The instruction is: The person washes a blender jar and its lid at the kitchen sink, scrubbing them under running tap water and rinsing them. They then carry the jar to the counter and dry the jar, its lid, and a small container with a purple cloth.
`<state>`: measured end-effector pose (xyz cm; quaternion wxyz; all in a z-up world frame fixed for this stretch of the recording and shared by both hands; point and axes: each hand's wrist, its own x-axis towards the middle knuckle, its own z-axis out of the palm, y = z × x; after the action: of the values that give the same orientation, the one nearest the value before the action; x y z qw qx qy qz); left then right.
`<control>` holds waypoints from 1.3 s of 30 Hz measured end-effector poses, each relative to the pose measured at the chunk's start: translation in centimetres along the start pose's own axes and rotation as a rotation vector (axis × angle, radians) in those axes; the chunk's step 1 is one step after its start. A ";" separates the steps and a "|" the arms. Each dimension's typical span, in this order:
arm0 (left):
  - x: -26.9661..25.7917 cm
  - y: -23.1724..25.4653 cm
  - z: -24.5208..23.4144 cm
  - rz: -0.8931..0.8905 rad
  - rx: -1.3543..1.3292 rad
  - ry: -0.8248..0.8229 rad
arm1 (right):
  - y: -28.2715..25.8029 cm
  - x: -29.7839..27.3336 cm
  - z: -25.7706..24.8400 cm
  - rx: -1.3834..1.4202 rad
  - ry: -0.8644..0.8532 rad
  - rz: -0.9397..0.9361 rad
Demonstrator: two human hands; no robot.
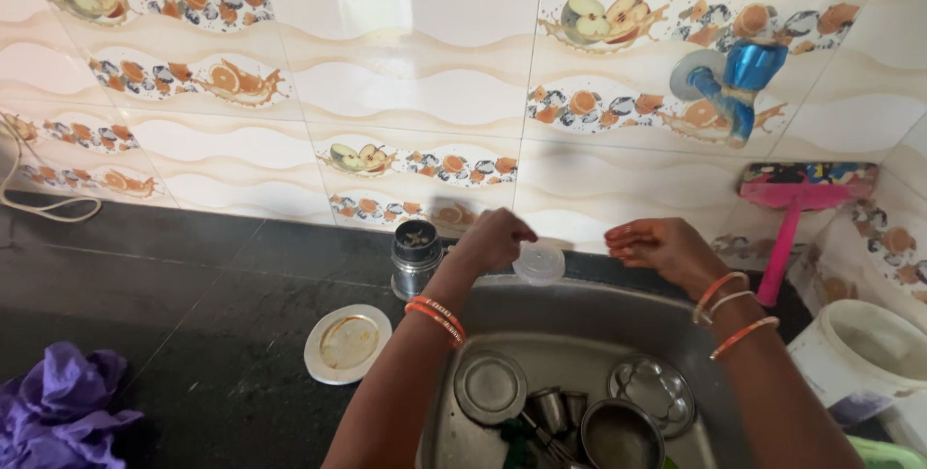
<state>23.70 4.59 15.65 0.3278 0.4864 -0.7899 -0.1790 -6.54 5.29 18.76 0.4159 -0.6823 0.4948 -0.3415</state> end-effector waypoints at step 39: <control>-17.9 8.1 -8.2 0.047 0.357 0.497 | -9.4 -5.9 17.0 -0.456 0.072 -0.837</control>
<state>29.68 24.50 20.26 0.4245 0.5467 -0.7155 0.0949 10.43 16.36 19.83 0.0648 -0.8845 0.2539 -0.3860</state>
